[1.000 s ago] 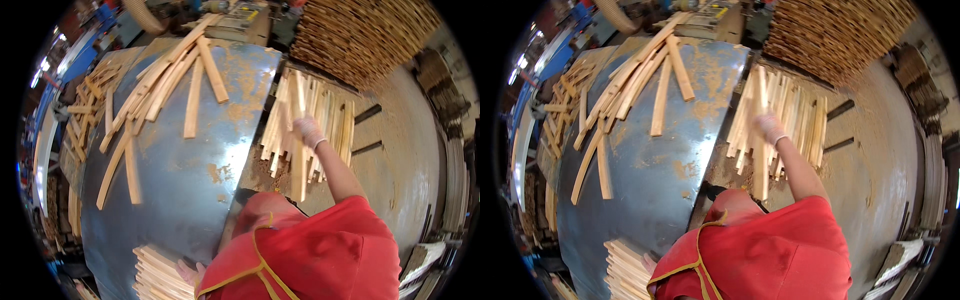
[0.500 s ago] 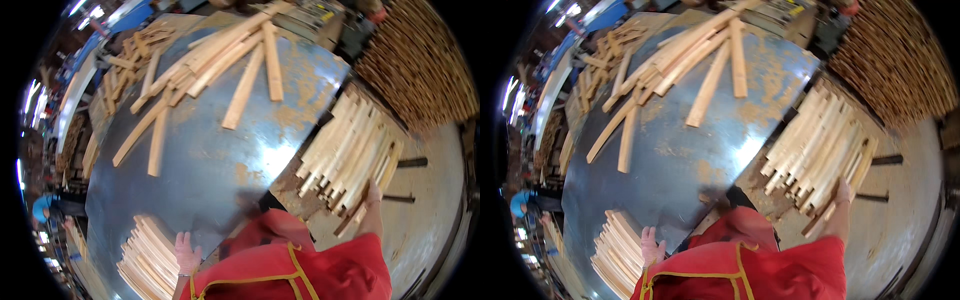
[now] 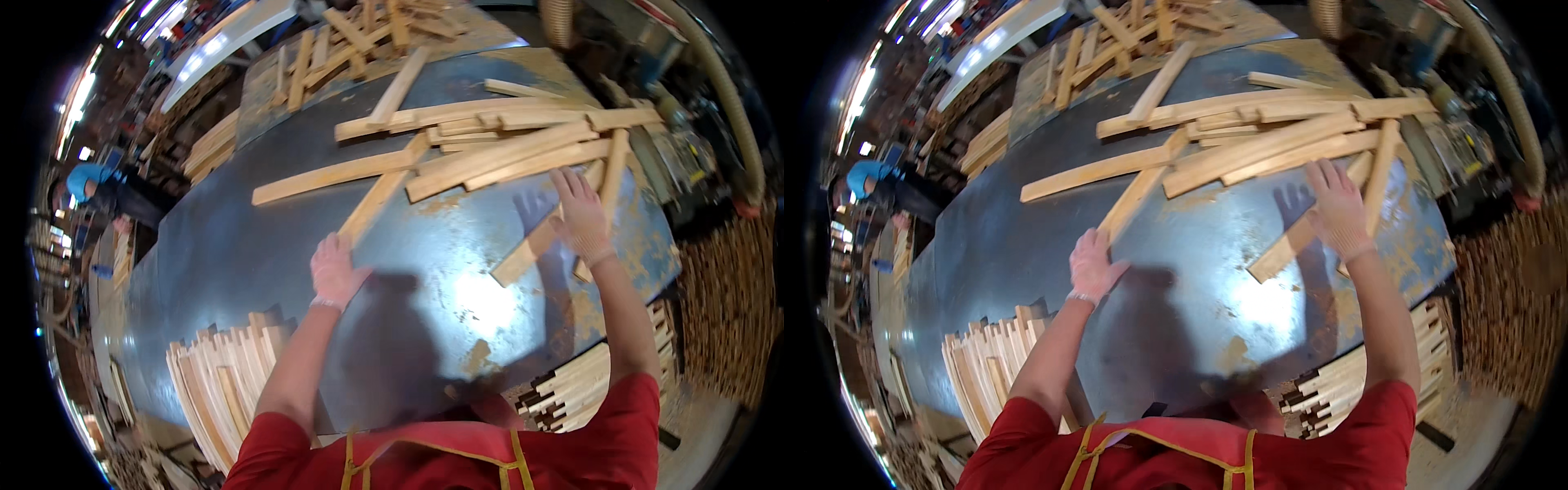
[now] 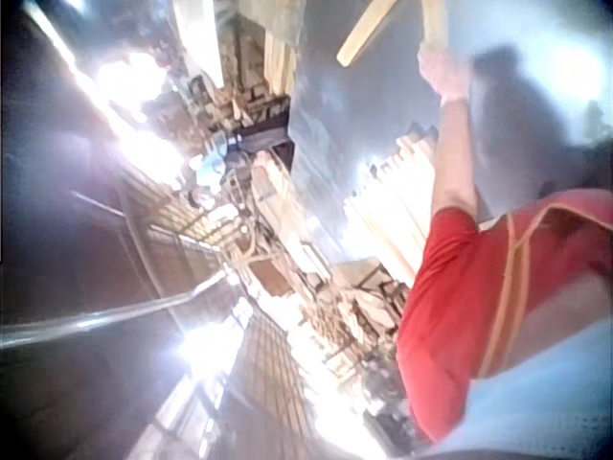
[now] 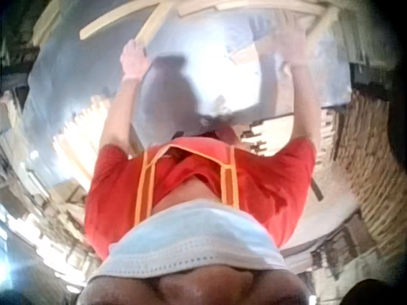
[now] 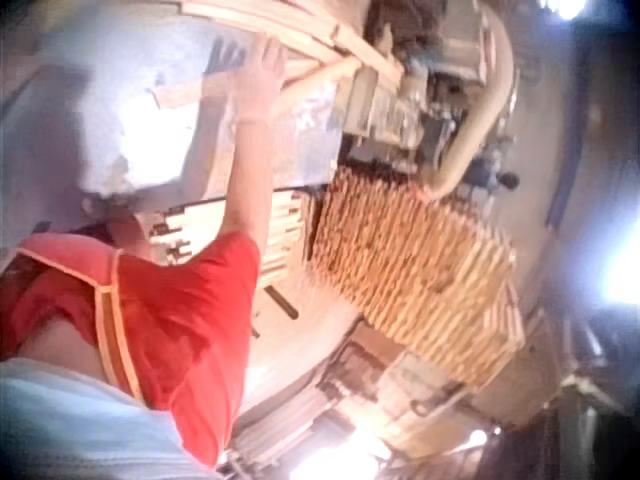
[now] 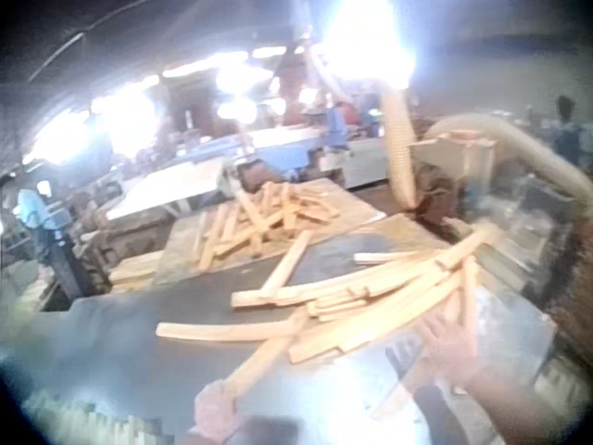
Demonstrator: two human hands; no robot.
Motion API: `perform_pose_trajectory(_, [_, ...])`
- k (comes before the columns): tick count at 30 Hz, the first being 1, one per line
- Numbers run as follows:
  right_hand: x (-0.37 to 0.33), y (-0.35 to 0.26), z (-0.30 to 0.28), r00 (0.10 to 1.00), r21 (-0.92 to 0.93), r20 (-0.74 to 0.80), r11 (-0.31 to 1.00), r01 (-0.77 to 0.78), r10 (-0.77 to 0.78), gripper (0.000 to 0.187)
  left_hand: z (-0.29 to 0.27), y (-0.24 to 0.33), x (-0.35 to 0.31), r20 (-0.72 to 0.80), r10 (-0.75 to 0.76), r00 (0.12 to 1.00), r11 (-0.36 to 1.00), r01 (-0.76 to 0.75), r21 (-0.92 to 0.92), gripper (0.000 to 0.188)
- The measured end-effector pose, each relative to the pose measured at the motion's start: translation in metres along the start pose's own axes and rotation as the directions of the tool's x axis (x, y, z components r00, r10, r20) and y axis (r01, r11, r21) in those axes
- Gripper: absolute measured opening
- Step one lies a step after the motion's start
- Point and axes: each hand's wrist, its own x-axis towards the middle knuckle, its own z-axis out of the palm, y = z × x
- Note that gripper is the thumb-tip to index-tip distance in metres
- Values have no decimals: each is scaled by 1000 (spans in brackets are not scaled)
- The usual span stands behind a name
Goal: The person repeatedly picks up thin wooden planks from a metal table and stacks them into a neat pile. The person handles the planks one at a time, aligning them before adding them to the growing stack.
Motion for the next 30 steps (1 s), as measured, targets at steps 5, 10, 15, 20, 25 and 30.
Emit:
perform_pose_trajectory(5, [133,-48,86,954,-236,44,925,299,-297,60,7,-6,30,245,-175,954,985,173,29,77])
perform_pose_trajectory(10, [134,-112,24,695,99,678,966,237,-240,53,-20,-24,-83,400,-101,911,896,257,-361,62])
perform_pose_trajectory(15, [18,-98,30,434,564,818,376,-735,-377,61,-21,-67,-245,643,349,682,-109,711,-695,52])
perform_pose_trajectory(20, [-56,-159,51,599,593,770,-98,-799,-220,45,-70,-42,-312,694,237,680,-274,732,-624,56])
perform_pose_trajectory(25, [-92,-260,81,698,698,713,-168,-696,69,29,-111,-56,-412,642,-7,766,6,642,-766,65])
perform_pose_trajectory(30, [-173,-387,124,687,682,726,-96,-725,-33,32,-51,-52,-501,447,-473,759,105,553,-827,47])
